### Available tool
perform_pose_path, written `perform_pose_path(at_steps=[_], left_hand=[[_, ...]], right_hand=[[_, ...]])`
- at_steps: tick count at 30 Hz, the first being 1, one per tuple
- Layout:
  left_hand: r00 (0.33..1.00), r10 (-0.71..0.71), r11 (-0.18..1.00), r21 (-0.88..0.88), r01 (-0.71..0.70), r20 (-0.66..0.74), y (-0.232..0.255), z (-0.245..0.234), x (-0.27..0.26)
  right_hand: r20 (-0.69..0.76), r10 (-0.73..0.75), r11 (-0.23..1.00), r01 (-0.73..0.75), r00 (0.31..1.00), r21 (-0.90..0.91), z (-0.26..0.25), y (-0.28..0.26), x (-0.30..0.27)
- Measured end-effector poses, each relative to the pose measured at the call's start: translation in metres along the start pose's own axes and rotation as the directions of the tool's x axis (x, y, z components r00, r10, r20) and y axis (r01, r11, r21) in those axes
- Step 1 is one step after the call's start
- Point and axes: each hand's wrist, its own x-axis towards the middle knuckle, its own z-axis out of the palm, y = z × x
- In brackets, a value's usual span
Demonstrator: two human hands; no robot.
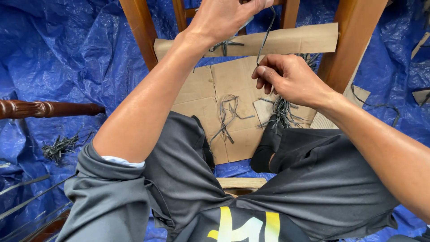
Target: Wrapping furniture legs with protective paper and securing them with plastic ties.
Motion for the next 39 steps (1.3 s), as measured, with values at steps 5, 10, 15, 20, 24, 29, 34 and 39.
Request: perform_pose_path(at_steps=[5,10,15,20,24,29,34,39], left_hand=[[0.988,-0.148,0.987,0.069,0.145,0.048,-0.022,0.007,-0.001],[0.972,0.189,0.971,-0.125,-0.206,-0.138,-0.046,0.022,-0.003],[0.967,0.212,0.975,-0.037,-0.219,-0.142,-0.047,0.034,0.002],[0.967,0.247,0.96,-0.118,-0.252,-0.057,-0.041,0.035,0.003],[0.984,0.176,0.984,-0.013,-0.176,-0.007,-0.046,0.039,0.003],[0.983,0.176,0.983,-0.038,-0.178,-0.044,-0.05,0.043,0.004],[0.999,-0.019,0.995,0.099,0.015,0.038,-0.056,0.048,0.009],[0.981,-0.179,0.971,0.175,0.164,0.073,-0.063,0.054,0.014]], right_hand=[[0.029,-0.076,0.992,0.072,0.997,0.108,0.004,0.002,0.009],[0.164,-0.002,0.999,-0.006,0.987,0.046,0.015,0.014,0.02],[0.201,0.057,0.998,-0.05,0.978,-0.044,0.018,0.018,0.025],[0.22,0.129,0.991,-0.115,0.967,-0.074,0.022,0.032,0.034],[0.212,0.121,0.991,-0.129,0.97,0.027,0.022,0.053,0.049],[0.143,0.118,0.986,-0.133,0.983,0.105,0.02,0.06,0.064],[0.063,0.269,0.954,-0.275,0.961,0.117,0.018,0.048,0.079],[-0.037,0.269,0.958,-0.263,0.963,0.115,0.023,0.083,0.106]])
